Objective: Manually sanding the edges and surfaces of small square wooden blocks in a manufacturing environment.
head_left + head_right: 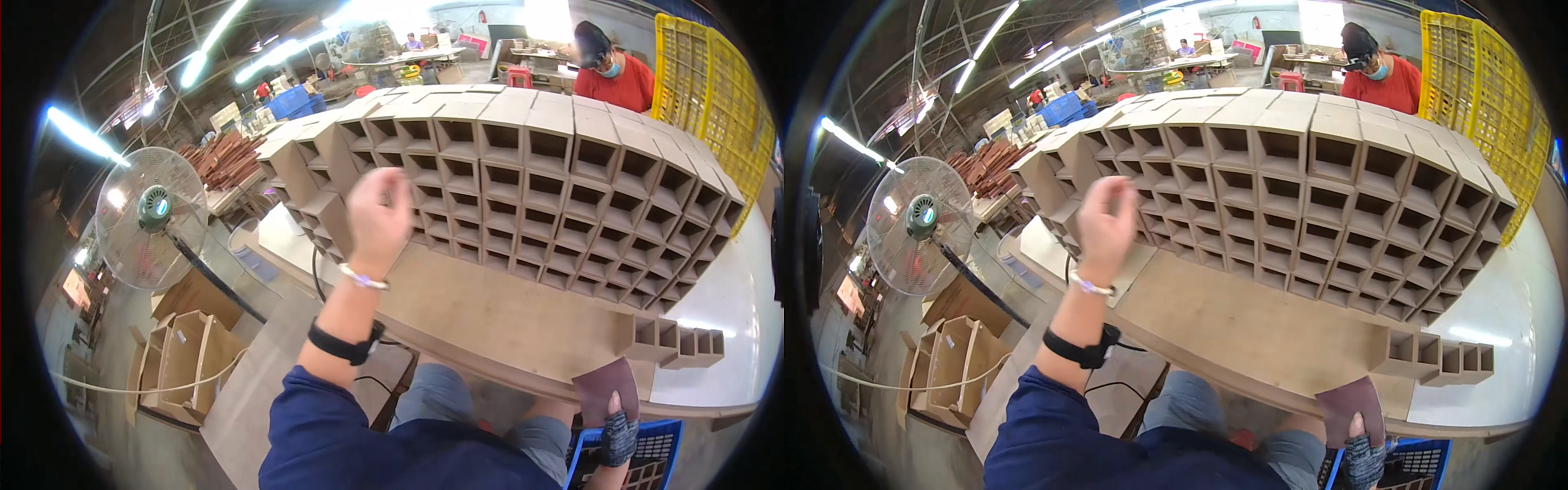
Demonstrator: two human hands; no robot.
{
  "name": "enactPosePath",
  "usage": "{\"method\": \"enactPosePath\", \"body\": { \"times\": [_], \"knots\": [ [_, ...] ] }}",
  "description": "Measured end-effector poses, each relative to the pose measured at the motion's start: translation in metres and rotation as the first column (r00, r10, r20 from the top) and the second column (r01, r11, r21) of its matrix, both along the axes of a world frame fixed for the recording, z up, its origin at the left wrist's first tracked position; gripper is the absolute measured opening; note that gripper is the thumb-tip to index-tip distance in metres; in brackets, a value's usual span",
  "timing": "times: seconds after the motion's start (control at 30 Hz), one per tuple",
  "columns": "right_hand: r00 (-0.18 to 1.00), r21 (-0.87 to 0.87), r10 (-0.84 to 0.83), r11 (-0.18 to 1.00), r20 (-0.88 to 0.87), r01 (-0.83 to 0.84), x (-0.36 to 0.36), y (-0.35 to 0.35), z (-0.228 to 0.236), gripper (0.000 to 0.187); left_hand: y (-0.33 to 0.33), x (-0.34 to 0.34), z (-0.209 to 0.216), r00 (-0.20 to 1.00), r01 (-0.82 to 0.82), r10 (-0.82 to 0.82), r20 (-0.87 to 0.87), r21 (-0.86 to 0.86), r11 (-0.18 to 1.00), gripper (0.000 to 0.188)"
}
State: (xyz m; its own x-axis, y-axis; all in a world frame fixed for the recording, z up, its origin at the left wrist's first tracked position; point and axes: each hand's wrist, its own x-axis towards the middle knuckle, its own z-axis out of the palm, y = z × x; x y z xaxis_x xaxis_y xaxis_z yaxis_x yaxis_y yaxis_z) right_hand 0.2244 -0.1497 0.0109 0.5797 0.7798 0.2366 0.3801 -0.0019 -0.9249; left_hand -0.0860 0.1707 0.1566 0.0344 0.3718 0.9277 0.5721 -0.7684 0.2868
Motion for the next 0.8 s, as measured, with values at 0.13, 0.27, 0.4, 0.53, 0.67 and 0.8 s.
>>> {"method": "enactPosePath", "body": {
  "times": [0.13,0.27,0.4,0.53,0.67,0.8],
  "knots": [
    [0.900,0.003,0.022,1.000,-0.435,-0.024,-0.010,0.019,-0.001,0.044,0.034,-0.098,-0.040,0.844,-0.270,0.322,0.429,-0.179,0.946,0.016],
    [0.704,0.065,0.083,0.996,-0.706,-0.053,-0.017,0.027,0.000,0.047,0.054,-0.129,-0.081,0.801,-0.236,0.372,0.470,-0.324,0.916,0.031],
    [0.509,0.244,0.266,0.963,-0.819,-0.111,-0.021,0.031,0.010,0.058,0.064,-0.123,-0.097,0.735,-0.663,0.673,-0.081,-0.289,0.690,0.034],
    [0.408,0.335,0.353,0.935,-0.842,-0.117,-0.018,0.026,0.010,0.060,0.057,-0.121,-0.090,0.832,-0.489,0.553,0.039,-0.418,0.766,0.029],
    [0.545,0.336,0.389,0.921,-0.742,-0.199,-0.018,0.024,0.009,0.056,-0.006,-0.057,-0.084,0.915,0.161,-0.002,0.403,-0.361,0.918,0.023],
    [0.540,0.318,0.335,0.939,-0.772,-0.128,-0.034,0.036,0.029,0.057,-0.075,-0.003,-0.110,0.878,0.450,-0.260,0.403,-0.506,0.736,0.017]
  ]
}}
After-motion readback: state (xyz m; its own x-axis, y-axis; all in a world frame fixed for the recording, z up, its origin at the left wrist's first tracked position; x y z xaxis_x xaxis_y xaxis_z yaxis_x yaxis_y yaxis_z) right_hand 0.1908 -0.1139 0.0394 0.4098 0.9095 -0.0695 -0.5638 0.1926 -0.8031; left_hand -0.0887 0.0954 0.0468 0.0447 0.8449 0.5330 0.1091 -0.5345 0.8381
